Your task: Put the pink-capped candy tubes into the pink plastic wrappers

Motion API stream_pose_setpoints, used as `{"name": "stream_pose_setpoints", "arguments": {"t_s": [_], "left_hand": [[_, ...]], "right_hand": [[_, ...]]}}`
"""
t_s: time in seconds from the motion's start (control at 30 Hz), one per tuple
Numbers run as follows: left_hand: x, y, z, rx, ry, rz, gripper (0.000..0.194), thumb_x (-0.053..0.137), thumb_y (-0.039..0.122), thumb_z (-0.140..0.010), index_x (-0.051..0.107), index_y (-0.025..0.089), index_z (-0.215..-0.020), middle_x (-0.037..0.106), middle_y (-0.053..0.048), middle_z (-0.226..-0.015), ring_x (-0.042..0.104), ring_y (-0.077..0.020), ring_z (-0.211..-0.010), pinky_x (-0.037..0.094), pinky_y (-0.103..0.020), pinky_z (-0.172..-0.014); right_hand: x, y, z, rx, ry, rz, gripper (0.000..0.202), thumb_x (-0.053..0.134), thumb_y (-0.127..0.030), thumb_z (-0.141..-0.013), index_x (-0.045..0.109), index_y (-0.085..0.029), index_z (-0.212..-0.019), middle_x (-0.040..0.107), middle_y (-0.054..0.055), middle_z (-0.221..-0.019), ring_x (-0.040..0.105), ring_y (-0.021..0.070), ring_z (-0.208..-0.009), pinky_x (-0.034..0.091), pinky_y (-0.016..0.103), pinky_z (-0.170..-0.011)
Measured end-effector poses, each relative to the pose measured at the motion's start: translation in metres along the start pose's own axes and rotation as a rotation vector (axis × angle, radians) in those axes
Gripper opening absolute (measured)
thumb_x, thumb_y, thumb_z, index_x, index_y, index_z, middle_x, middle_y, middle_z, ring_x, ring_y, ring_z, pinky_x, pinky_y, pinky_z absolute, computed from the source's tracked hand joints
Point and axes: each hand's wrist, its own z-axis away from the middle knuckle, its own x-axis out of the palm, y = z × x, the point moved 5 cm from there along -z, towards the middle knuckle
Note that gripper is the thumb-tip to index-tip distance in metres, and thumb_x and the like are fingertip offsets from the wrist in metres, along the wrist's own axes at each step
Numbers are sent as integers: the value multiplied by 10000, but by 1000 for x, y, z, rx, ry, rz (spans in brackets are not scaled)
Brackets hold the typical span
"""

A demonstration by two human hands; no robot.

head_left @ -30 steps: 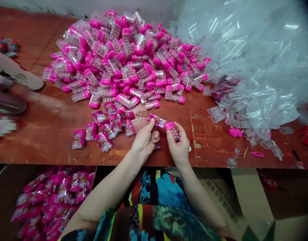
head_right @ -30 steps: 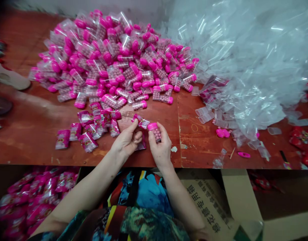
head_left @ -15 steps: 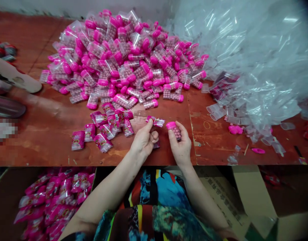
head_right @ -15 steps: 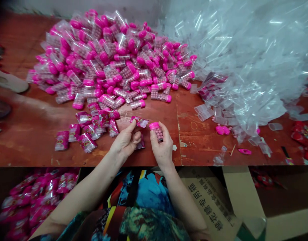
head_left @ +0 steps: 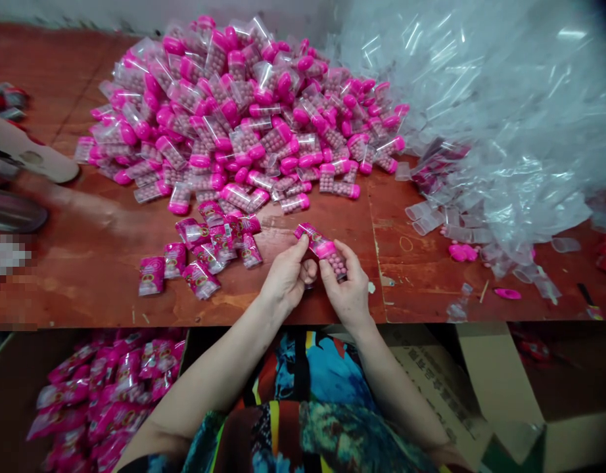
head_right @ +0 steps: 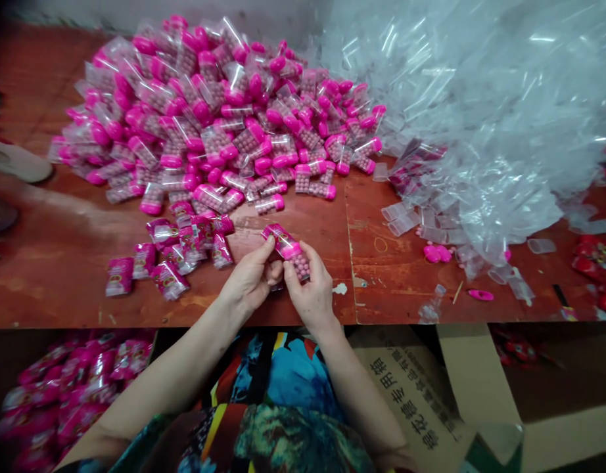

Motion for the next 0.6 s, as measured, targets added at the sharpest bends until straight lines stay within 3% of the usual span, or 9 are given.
{"name": "stream_pose_setpoints", "arguments": {"t_s": [0.23,0.33,0.43,0.5,0.6], "left_hand": [[6,4,5,-15,-150,-149,346,767,399,-912,660,210,-643,457,17,-441,296,-70,-377,151,-235,-399],[6,10,5,-10,-181,-143,395,756,454,-917,659,193,-637,458,7,-432,301,-71,-376,159,-237,-402],[6,13,4,-7,-225,-168,468,785,519,-879,629,181,-596,487,-14,-434,326,-77,-380,174,-244,-409],[6,12,3,0,-249,-192,465,803,534,-856,640,175,-610,535,-31,-459,334,-78,-379,177,-243,-413],[1,11,1,7,-223,-207,369,812,491,-856,698,181,-690,567,-35,-482,342,-81,-372,165,-237,-413]], "right_hand": [[8,6,0,100,-142,-271,536,687,-497,-946,513,-313,-1419,720,96,-1218,726,303,-1072,615,498,-928],[8,7,-1,227,-241,-474,469,645,-516,-975,512,-340,-1388,698,34,-984,695,241,-810,606,410,-708],[12,8,0,393,-327,-611,435,612,-556,-989,527,-330,-1350,596,-24,-762,505,174,-534,441,325,-473],[15,7,1,454,-339,-666,450,600,-575,-988,515,-324,-1352,557,-44,-717,403,145,-468,363,302,-432],[19,3,-3,381,-308,-582,480,617,-571,-980,497,-333,-1380,567,-37,-742,437,150,-489,381,304,-445]]}}
